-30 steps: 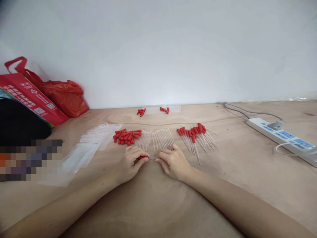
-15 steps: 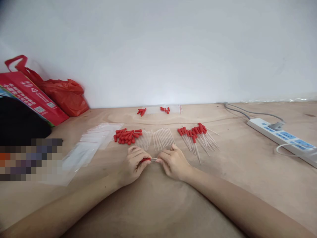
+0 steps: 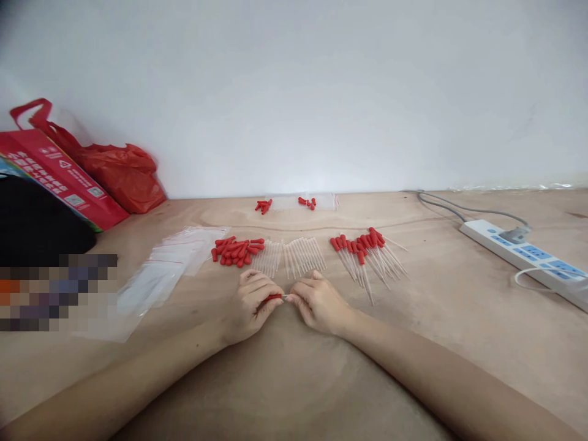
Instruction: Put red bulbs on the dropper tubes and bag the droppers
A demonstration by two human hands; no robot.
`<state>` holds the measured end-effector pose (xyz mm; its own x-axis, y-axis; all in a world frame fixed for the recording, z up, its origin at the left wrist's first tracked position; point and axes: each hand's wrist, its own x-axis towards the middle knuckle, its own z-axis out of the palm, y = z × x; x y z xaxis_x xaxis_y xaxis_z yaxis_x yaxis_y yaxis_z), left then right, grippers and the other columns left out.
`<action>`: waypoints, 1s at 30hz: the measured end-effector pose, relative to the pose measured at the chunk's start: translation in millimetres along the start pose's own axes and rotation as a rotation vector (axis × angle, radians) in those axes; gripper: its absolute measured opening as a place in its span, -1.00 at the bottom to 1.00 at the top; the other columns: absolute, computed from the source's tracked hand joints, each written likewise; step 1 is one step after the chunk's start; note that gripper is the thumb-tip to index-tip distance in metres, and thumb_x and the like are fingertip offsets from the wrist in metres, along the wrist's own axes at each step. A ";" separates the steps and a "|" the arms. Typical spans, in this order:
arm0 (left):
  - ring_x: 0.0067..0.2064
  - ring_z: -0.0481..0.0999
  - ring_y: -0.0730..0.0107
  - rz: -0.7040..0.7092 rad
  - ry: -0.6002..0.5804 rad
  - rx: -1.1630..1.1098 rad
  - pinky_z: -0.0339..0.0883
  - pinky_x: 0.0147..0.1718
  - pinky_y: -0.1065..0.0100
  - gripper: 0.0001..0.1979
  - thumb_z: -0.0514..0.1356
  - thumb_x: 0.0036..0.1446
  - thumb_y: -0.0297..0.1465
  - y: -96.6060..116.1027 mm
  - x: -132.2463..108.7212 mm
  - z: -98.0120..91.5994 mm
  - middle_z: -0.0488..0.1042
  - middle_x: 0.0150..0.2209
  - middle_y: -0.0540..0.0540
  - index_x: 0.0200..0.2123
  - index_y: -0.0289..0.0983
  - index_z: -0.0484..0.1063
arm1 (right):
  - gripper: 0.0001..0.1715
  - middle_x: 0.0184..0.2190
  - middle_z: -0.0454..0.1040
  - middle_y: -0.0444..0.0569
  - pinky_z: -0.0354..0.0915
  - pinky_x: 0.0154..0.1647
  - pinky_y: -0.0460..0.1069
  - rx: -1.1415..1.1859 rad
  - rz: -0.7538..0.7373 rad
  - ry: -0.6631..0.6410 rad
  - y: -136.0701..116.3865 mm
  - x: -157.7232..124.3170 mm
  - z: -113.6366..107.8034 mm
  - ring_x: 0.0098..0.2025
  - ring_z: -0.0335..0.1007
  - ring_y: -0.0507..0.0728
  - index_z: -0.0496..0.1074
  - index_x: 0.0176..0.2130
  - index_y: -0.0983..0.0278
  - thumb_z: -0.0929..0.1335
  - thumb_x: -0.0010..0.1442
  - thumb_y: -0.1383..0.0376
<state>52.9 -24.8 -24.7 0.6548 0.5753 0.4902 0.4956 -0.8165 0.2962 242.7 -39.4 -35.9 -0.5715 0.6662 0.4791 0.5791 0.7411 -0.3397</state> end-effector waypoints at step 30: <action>-0.06 0.25 0.16 -0.110 0.075 0.206 0.02 -0.08 0.12 -0.74 0.11 0.04 -0.37 -7.5 0.0 -0.4 0.30 -0.13 -0.17 -0.15 -0.25 0.31 | -0.74 -0.35 0.44 0.10 0.12 -0.46 -0.06 -0.490 0.975 -0.139 82.3 1.3 -73.8 -0.30 0.36 0.19 0.32 -0.28 0.33 0.26 0.04 0.21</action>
<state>49.0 -18.7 -26.6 0.5501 0.6488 0.5257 0.6726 -0.7174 0.1815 332.5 16.3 -3.5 0.2139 0.9740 0.0745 0.9680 -0.2011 -0.1500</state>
